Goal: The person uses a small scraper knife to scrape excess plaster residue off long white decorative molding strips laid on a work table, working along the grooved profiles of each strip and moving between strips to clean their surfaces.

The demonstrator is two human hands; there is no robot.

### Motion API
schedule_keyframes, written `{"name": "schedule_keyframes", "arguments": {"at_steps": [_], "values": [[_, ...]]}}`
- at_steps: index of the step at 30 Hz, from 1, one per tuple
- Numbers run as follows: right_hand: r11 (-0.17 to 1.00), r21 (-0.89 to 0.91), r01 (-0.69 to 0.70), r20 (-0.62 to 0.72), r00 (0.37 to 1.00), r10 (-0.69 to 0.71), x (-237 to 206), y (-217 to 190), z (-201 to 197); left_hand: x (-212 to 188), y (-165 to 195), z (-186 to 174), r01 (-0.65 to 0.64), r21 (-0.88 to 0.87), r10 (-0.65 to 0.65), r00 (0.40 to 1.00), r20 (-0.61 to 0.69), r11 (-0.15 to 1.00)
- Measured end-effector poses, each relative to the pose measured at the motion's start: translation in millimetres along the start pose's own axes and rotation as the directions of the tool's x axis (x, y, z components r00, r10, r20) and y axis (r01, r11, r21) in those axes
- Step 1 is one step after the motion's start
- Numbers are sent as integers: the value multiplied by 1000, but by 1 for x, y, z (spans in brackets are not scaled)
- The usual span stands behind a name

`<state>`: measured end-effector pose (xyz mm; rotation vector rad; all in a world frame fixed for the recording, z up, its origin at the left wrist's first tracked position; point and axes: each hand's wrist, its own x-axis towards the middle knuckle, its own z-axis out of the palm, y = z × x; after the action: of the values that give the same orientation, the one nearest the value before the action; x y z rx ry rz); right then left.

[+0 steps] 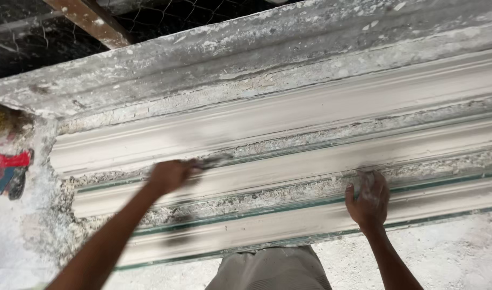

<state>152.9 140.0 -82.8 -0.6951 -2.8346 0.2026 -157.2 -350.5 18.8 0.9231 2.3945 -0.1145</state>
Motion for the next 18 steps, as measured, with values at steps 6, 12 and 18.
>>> {"name": "schedule_keyframes", "arguments": {"at_steps": [6, 12, 18], "values": [[1000, -2, 16, -13, 1000, -16, 3, -2, -10, 155, 259, 12, -159, -245, 100, 967, -236, 956], [997, -58, 50, -53, 997, -53, -1, 5, -11, 129, 260, -18, -351, -227, 286, 918, -274, 908], [999, -36, -9, -32, 999, 8, 2, 6, -5, 44, 89, -24, -338, -236, 289, 932, -221, 911]]}}
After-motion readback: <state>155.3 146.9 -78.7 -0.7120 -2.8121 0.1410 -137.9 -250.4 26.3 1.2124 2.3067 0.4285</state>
